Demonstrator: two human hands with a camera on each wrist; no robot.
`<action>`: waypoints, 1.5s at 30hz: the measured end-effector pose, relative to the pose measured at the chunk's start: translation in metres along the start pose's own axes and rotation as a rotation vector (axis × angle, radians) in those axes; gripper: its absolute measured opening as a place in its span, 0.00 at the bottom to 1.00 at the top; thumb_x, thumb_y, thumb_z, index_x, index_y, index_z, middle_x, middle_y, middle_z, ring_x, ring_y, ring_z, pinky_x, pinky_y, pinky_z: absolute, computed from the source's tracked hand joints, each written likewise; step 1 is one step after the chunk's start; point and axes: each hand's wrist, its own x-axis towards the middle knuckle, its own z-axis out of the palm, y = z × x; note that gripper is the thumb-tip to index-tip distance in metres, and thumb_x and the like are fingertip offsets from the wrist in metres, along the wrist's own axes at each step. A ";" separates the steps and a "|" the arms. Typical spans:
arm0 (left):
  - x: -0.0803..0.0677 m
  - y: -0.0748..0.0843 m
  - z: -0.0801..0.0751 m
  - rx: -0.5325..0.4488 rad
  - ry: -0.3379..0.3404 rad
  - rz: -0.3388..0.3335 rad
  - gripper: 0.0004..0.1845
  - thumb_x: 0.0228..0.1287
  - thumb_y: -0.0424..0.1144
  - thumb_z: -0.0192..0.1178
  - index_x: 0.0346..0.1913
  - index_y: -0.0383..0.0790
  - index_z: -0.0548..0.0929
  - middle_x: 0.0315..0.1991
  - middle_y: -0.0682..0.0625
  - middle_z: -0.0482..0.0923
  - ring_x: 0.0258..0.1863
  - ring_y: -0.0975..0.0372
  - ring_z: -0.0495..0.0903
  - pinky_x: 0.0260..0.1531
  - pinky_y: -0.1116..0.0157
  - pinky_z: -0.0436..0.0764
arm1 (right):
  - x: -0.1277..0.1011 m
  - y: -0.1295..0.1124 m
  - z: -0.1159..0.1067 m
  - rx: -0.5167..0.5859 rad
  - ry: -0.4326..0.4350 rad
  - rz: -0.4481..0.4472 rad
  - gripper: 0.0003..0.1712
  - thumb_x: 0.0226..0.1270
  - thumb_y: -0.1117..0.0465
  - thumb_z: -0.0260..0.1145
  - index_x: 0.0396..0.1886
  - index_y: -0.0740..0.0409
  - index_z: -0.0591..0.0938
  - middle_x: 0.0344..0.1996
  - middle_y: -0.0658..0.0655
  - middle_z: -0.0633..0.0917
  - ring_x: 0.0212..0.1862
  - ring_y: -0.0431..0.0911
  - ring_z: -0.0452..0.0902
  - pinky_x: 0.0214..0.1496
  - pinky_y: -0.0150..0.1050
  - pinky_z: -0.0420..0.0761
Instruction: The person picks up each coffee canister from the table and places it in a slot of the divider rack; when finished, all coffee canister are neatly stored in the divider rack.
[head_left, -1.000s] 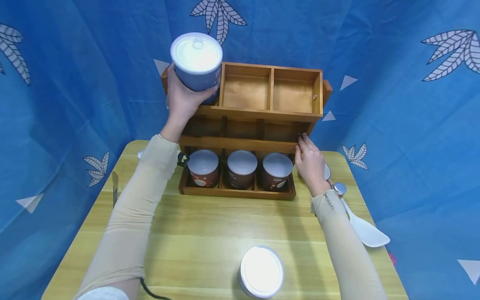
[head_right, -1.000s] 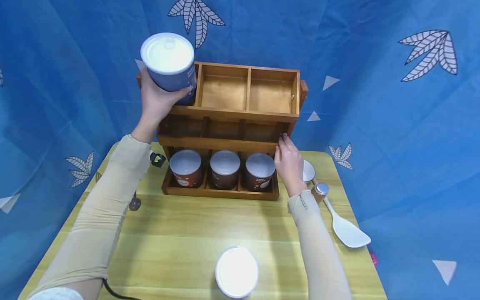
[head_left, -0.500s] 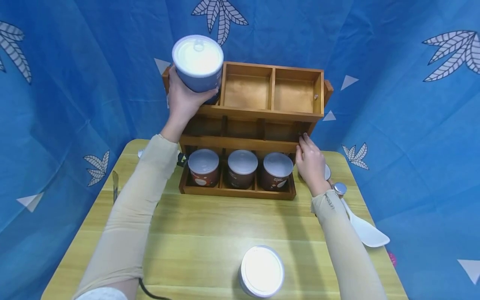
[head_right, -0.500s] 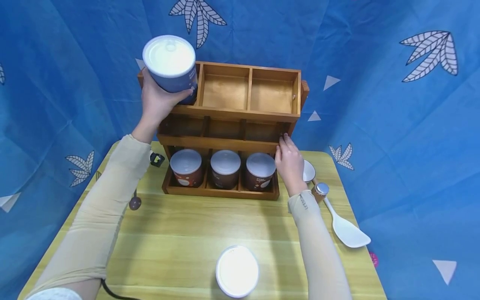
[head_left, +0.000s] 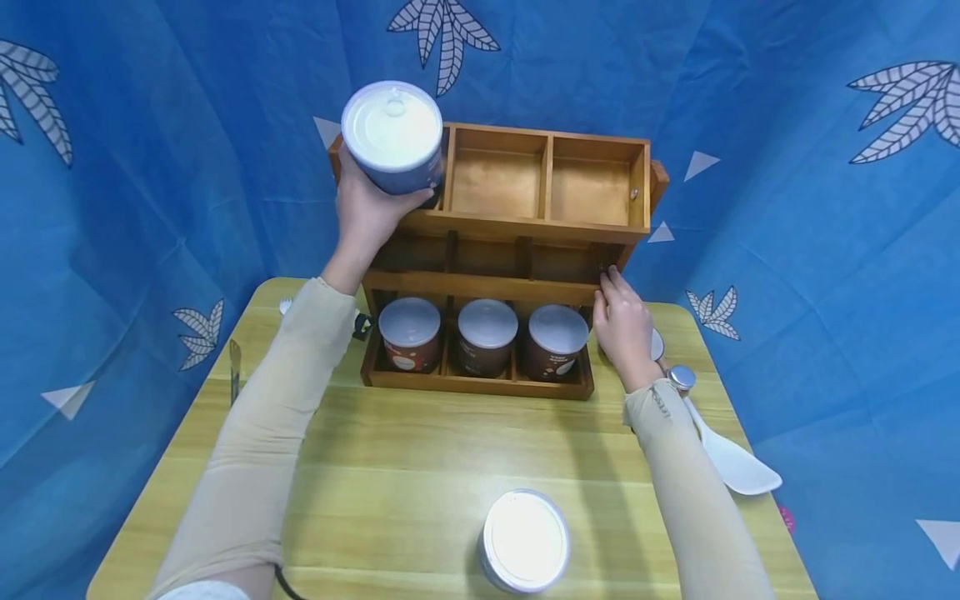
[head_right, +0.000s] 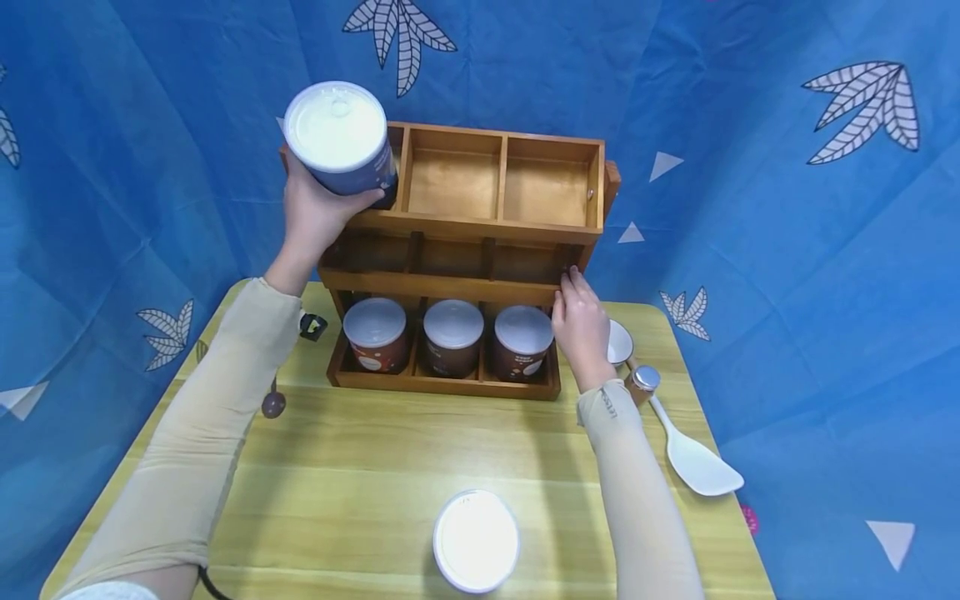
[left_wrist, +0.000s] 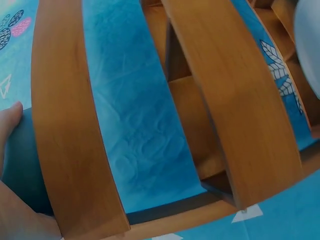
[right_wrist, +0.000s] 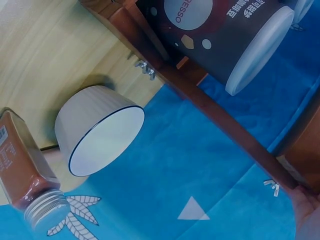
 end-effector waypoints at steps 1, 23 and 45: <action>-0.001 -0.002 -0.001 -0.004 0.007 0.006 0.63 0.43 0.51 0.79 0.77 0.50 0.46 0.75 0.54 0.57 0.74 0.66 0.58 0.75 0.65 0.59 | 0.000 0.000 0.000 0.003 -0.002 -0.001 0.22 0.73 0.61 0.57 0.62 0.67 0.78 0.66 0.65 0.75 0.64 0.61 0.75 0.63 0.58 0.77; -0.312 -0.105 0.002 -0.071 -0.927 -0.148 0.66 0.39 0.51 0.79 0.79 0.49 0.47 0.79 0.48 0.51 0.76 0.47 0.57 0.73 0.42 0.58 | 0.003 -0.004 -0.003 0.005 0.024 -0.022 0.21 0.72 0.62 0.57 0.60 0.68 0.78 0.65 0.66 0.76 0.63 0.62 0.76 0.61 0.58 0.78; -0.388 -0.104 0.065 -0.401 -1.225 -0.113 0.66 0.35 0.49 0.82 0.76 0.62 0.48 0.75 0.60 0.59 0.75 0.59 0.60 0.75 0.53 0.61 | -0.002 -0.002 0.001 0.015 0.035 -0.013 0.21 0.72 0.62 0.57 0.60 0.68 0.78 0.65 0.65 0.76 0.63 0.62 0.76 0.60 0.59 0.78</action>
